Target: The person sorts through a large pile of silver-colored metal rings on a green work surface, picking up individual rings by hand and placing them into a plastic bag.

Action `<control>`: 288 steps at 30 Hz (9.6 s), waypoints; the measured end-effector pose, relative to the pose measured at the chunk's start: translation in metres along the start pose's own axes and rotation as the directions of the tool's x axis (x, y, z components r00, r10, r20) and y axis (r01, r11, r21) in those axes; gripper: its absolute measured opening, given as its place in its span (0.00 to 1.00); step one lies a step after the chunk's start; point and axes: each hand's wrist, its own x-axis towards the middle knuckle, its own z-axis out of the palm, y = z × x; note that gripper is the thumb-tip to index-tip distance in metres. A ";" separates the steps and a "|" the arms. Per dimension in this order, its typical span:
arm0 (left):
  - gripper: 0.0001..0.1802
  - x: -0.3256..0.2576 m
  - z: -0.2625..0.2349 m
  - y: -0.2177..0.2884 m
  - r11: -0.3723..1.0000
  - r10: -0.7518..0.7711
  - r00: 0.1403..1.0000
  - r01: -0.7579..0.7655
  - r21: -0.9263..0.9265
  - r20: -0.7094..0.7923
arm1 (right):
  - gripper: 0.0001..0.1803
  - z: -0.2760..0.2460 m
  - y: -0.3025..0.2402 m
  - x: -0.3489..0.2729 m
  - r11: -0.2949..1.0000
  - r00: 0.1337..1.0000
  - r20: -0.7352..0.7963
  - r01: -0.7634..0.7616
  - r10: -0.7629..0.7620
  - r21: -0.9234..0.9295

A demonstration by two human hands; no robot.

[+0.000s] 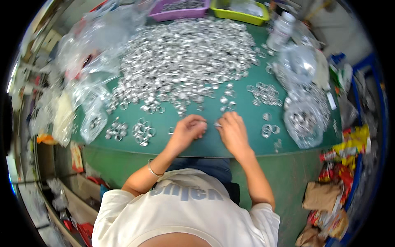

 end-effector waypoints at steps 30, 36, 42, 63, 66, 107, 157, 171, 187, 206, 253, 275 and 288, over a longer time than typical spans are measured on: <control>0.15 -0.055 -0.195 -0.006 0.112 0.553 0.745 0.376 0.920 -0.372 | 0.09 0.004 0.000 -0.009 0.989 0.997 0.027 -0.077 0.074 0.127; 0.19 -0.046 -0.055 0.004 0.524 0.472 0.881 -0.288 0.802 0.008 | 0.17 -0.013 0.014 0.009 0.885 0.958 -0.006 -0.264 0.288 0.385; 0.23 -0.004 0.025 -0.016 0.381 0.414 0.858 -0.467 0.798 0.305 | 0.23 0.018 0.023 0.042 0.975 0.988 -0.131 -0.110 0.085 -0.194; 0.20 -0.011 0.003 -0.007 0.983 0.183 0.970 -0.175 -0.061 0.162 | 0.07 0.010 0.014 -0.012 0.111 0.804 0.493 -0.553 0.333 0.826; 0.23 -0.013 0.006 -0.003 0.811 0.309 0.929 -0.370 0.453 0.205 | 0.06 0.012 0.005 -0.010 0.671 0.907 0.229 -0.417 0.354 0.613; 0.11 0.044 0.030 0.011 0.750 0.396 0.904 -0.421 0.511 0.163 | 0.15 -0.014 0.035 -0.019 0.719 0.944 0.018 -0.264 0.331 0.643; 0.26 -0.027 0.003 0.016 0.988 0.154 0.981 -0.154 -0.007 0.122 | 0.19 0.006 -0.029 -0.007 0.746 0.980 -0.069 -0.097 0.189 0.659; 0.14 -0.051 -0.192 -0.015 0.410 0.721 0.598 0.040 0.911 -0.351 | 0.15 -0.003 -0.020 -0.004 0.885 0.989 0.002 -0.136 0.151 0.445; 0.19 -0.042 -0.143 0.002 0.353 0.609 0.730 0.101 0.930 -0.310 | 0.10 0.008 -0.010 0.014 0.995 0.995 -0.002 -0.096 0.096 -0.010; 0.06 -0.021 -0.032 -0.005 0.935 0.343 0.930 -0.325 0.141 -0.135 | 0.11 0.034 -0.030 0.013 0.415 0.967 0.092 -0.187 0.238 0.891; 0.20 -0.092 -0.103 -0.023 0.505 0.644 0.672 -0.014 0.863 -0.366 | 0.16 0.088 -0.095 0.084 0.812 0.805 0.112 0.570 -0.582 0.127; 0.13 -0.059 -0.091 -0.013 0.380 0.477 0.856 0.004 0.925 -0.200 | 0.09 0.019 -0.034 0.035 0.927 0.999 -0.034 -0.026 0.041 0.374; 0.26 -0.030 -0.018 0.000 0.462 0.420 0.907 -0.243 0.853 0.031 | 0.07 -0.074 0.054 -0.038 0.979 0.986 -0.017 -0.165 0.165 -0.121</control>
